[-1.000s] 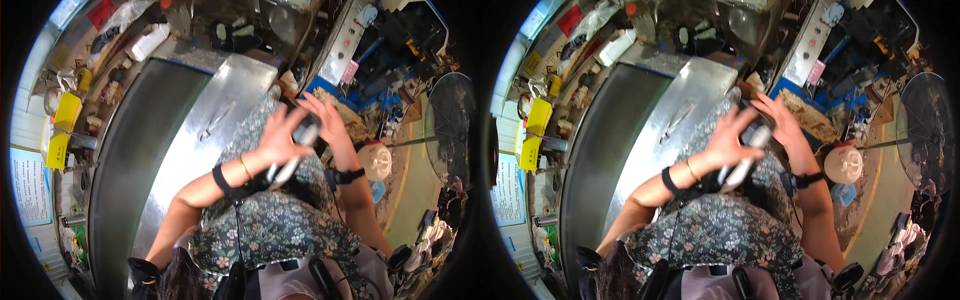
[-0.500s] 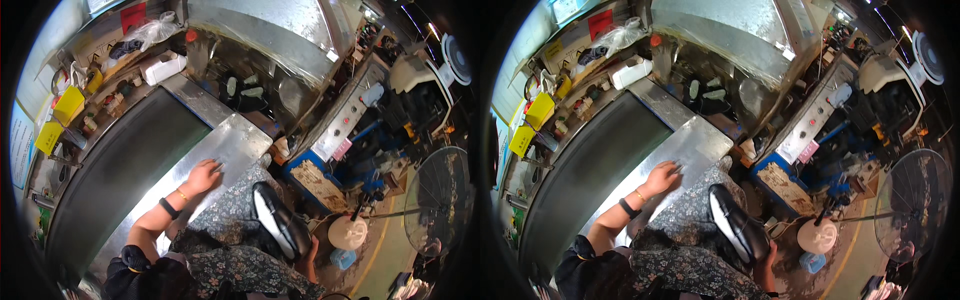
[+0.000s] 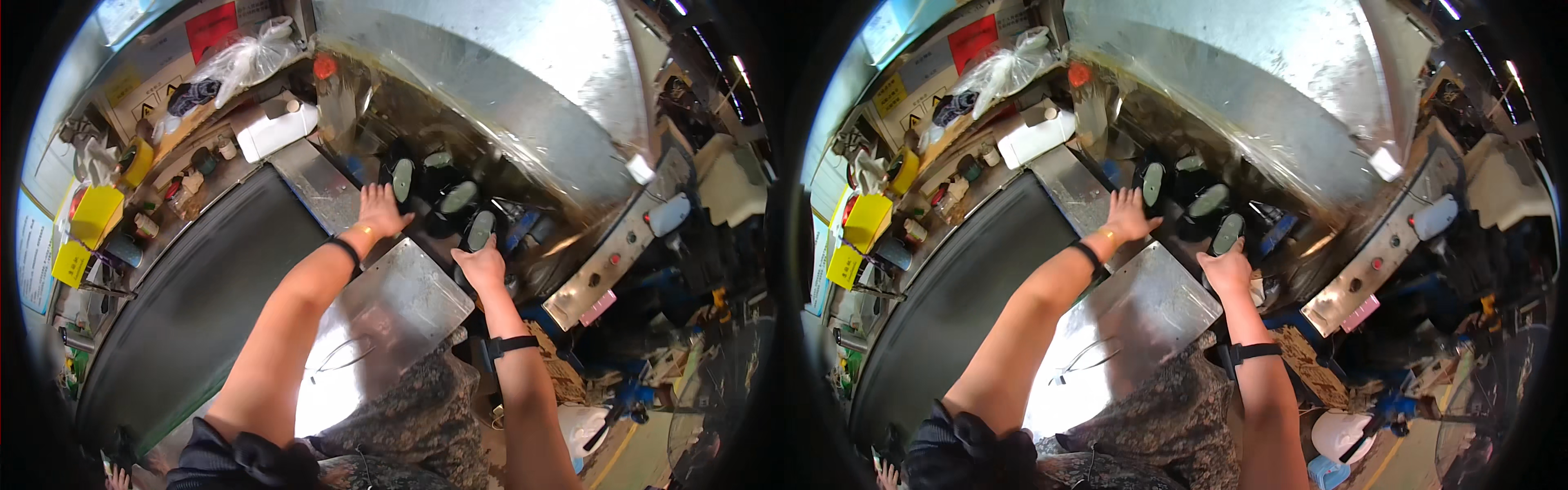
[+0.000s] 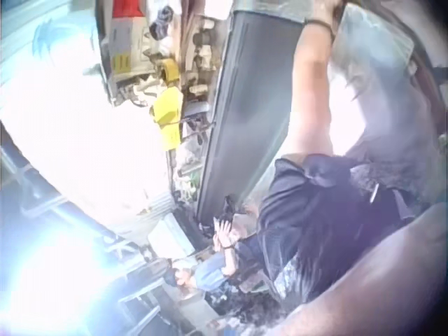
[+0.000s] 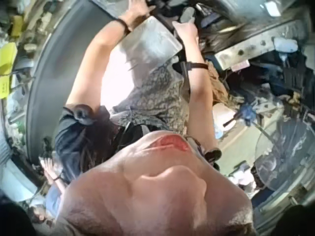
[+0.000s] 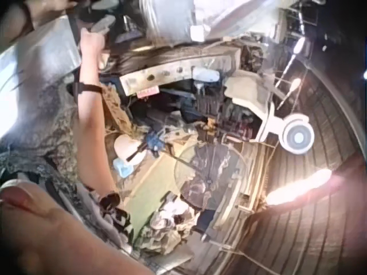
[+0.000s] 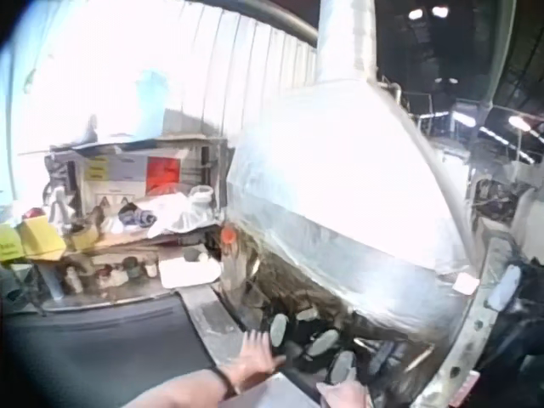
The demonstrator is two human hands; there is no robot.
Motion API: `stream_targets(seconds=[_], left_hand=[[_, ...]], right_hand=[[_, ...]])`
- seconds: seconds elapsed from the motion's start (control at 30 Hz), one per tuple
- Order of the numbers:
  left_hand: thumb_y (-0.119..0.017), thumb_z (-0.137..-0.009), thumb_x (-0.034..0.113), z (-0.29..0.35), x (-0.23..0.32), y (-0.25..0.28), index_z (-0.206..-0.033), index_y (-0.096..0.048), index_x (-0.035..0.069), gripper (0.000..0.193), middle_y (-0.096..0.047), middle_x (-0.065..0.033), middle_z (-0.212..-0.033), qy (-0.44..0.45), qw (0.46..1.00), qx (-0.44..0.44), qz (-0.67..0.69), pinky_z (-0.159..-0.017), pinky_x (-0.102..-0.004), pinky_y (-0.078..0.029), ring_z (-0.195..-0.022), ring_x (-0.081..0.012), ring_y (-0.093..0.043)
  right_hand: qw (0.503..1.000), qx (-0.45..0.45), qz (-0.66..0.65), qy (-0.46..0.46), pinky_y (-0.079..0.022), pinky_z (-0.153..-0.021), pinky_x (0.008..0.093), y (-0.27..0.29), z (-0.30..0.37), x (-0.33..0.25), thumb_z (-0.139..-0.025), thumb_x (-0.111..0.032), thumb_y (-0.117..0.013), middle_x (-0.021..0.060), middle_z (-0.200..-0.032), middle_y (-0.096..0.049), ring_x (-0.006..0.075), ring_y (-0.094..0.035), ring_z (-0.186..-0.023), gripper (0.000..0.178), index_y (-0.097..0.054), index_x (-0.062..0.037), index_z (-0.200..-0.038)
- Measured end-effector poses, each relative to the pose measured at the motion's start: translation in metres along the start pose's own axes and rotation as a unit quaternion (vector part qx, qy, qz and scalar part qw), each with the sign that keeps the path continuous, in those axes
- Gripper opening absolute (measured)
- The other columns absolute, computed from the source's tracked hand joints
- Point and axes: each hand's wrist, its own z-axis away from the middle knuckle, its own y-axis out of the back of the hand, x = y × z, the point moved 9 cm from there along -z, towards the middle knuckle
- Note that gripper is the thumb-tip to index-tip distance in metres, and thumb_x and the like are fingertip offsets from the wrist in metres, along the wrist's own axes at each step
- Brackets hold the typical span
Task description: Assembling shoe components on a conveyor belt in a factory setting.
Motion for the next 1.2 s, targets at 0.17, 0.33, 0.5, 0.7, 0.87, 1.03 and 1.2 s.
stream_targets(seconds=[0.17, 0.33, 0.5, 0.7, 0.87, 1.03, 1.2], left_hand=[[-0.074, -0.075, 0.041, -0.099, 0.009, -0.016, -0.126, -0.041, -0.007, 0.077, -0.060, -0.0233, -0.122, -0.028, 0.998, 0.026, -0.043, -0.104, -0.0427, -0.041, -0.116, -0.0341, -0.059], [-0.076, -0.075, 0.031, -0.117, -0.001, 0.015, -0.123, -0.045, -0.001, 0.066, -0.058, -0.0261, -0.120, 0.048, 0.995, -0.005, 0.084, -0.094, -0.0432, -0.048, -0.112, -0.0372, -0.059], [-0.074, -0.075, 0.023, 0.033, 0.029, 0.042, -0.124, -0.056, 0.000, 0.056, -0.056, -0.0200, -0.127, -0.287, 0.947, 0.002, 0.147, -0.103, -0.0442, -0.043, -0.119, -0.0382, -0.052], [-0.066, -0.087, 0.016, 0.346, -0.115, 0.091, -0.120, -0.061, 0.001, 0.036, -0.058, -0.0187, -0.129, -0.193, 0.959, 0.031, 0.205, -0.104, -0.0447, -0.043, -0.125, -0.0358, -0.051], [-0.066, -0.080, 0.013, 0.527, -0.214, 0.078, -0.116, -0.058, 0.002, 0.038, -0.055, -0.0230, -0.126, 0.129, 0.970, 0.157, 0.136, -0.101, -0.0458, -0.044, -0.118, -0.0422, -0.053], [-0.061, -0.080, 0.009, 0.549, -0.218, 0.087, -0.115, -0.056, 0.002, 0.036, -0.053, -0.0225, -0.119, 0.103, 0.974, 0.108, 0.172, -0.102, -0.0460, -0.042, -0.118, -0.0419, -0.049], [-0.066, -0.083, 0.019, 0.512, -0.256, 0.088, -0.135, -0.049, 0.003, 0.057, -0.038, -0.0265, -0.147, 0.110, 0.970, 0.127, 0.178, -0.113, -0.0448, -0.033, -0.137, -0.0420, -0.035]], right_hand=[[0.998, -0.047, -0.005, 0.046, -0.051, -0.082, 0.0467, -0.059, -0.035, -0.015, -0.075, -0.026, -0.076, 0.0315, -0.093, -0.066, 0.0441, -0.065, -0.090, 0.100, -0.018, 0.0085, -0.148], [0.995, -0.021, -0.025, 0.091, -0.046, -0.097, 0.0396, -0.062, -0.080, 0.006, -0.078, -0.021, -0.076, 0.0325, -0.122, -0.057, 0.0406, -0.056, -0.117, 0.091, -0.024, 0.0097, -0.146], [0.899, -0.192, -0.386, 0.082, -0.044, -0.099, 0.0294, -0.042, 0.014, 0.079, -0.094, -0.006, -0.060, 0.0202, -0.131, -0.058, 0.0193, -0.056, -0.117, 0.052, -0.041, 0.0018, -0.143], [0.962, -0.084, -0.250, 0.070, -0.048, -0.093, 0.0360, 0.038, 0.264, 0.115, -0.090, -0.005, -0.061, 0.0152, -0.107, -0.068, 0.0255, -0.063, -0.102, 0.020, -0.066, 0.0062, -0.106], [0.957, -0.160, -0.229, 0.082, -0.052, -0.082, 0.0335, 0.009, 0.324, 0.075, -0.089, -0.007, -0.066, 0.0143, -0.104, -0.068, 0.0182, -0.065, -0.094, 0.026, -0.064, 0.0050, -0.113], [0.891, -0.219, 0.019, 0.397, -0.052, -0.069, 0.0417, 0.009, 0.296, -0.061, -0.089, -0.019, -0.066, 0.0208, -0.087, -0.068, 0.0375, -0.066, -0.076, 0.028, -0.065, -0.0009, -0.110], [0.781, -0.294, -0.024, 0.550, -0.040, -0.105, 0.0466, -0.058, 0.347, -0.206, -0.085, -0.026, -0.069, 0.0272, -0.131, -0.055, 0.0386, -0.053, -0.123, 0.052, -0.055, -0.0008, -0.128]])
